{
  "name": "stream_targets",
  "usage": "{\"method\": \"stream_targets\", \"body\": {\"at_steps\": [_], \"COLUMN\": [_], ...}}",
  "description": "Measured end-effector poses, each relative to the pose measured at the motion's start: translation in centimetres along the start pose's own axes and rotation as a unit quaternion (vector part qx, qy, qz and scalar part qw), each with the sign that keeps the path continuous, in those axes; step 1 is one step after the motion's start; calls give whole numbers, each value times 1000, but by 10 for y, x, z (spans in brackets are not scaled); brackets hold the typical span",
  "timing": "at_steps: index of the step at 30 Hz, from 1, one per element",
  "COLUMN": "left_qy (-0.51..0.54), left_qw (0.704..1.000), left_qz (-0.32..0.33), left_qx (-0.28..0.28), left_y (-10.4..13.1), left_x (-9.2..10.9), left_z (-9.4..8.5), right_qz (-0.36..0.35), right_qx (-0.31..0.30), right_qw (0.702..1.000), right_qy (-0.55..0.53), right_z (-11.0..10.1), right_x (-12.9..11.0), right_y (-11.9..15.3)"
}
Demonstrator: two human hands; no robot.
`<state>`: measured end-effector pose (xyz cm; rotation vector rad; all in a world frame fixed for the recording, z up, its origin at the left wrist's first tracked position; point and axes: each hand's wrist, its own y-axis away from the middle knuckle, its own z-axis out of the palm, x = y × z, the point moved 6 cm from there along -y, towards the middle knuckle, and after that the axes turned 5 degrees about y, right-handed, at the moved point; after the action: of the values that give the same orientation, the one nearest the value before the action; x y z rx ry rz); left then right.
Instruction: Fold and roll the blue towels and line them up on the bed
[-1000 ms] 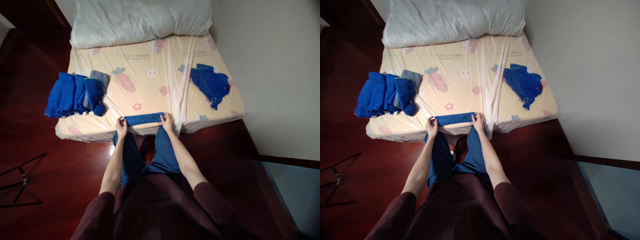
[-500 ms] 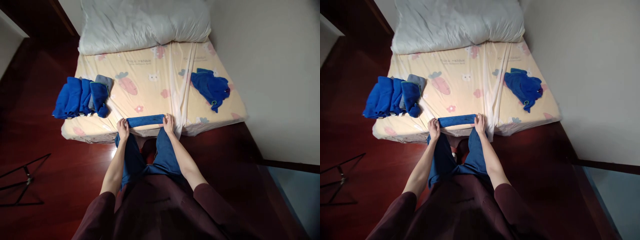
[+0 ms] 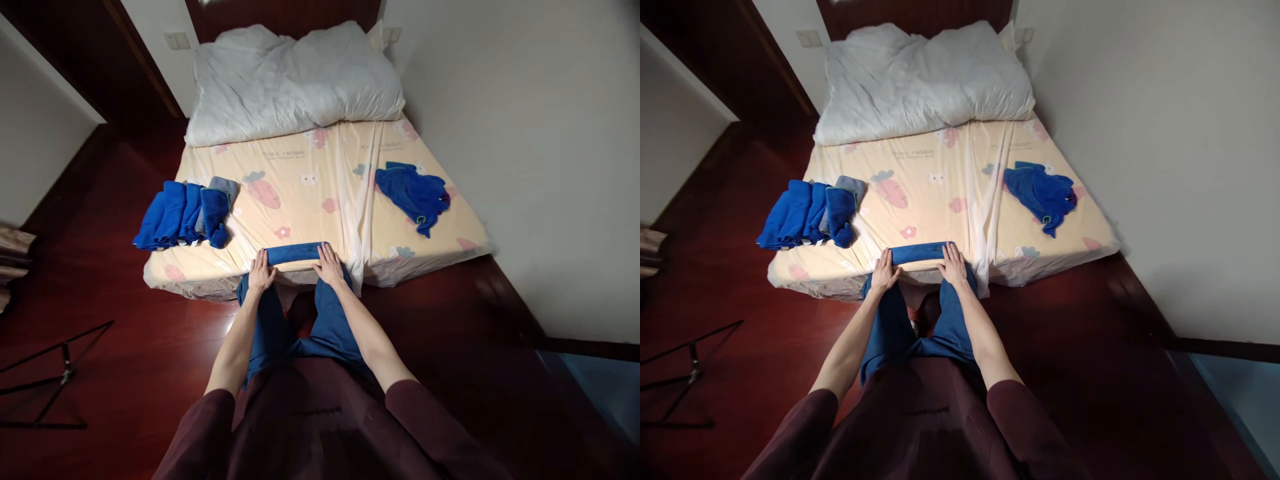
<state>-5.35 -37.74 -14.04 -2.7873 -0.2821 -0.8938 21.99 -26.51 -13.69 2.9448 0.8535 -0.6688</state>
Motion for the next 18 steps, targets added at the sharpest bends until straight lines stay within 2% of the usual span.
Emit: {"method": "stream_targets", "body": {"at_steps": [5, 7, 10, 12, 14, 16, 18], "left_qy": [-3, -4, -8, -13, -16, -12, 5], "left_qw": [999, 998, 991, 992, 997, 998, 998], "left_qz": [-37, -33, -36, -23, 10, 41, 64], "left_qx": [0, 45, 129, 121, 73, 40, 28], "left_y": [16, 34, 67, 82, 85, 77, 59], "left_x": [-10, -8, -2, 7, 20, 33, 44], "left_z": [-12, -22, -37, -38, -34, -29, -26], "right_qz": [92, 128, 178, 223, 288, 352, 393], "right_qx": [-22, 13, 113, 151, 161, 155, 138], "right_qw": [995, 990, 965, 931, 871, 799, 751], "right_qy": [-25, -52, -154, -247, -364, -463, -513], "right_z": [-10, -19, -33, -35, -30, -24, -20], "right_x": [11, 11, 12, 16, 21, 25, 26], "right_y": [11, 21, 42, 54, 60, 59, 50]}}
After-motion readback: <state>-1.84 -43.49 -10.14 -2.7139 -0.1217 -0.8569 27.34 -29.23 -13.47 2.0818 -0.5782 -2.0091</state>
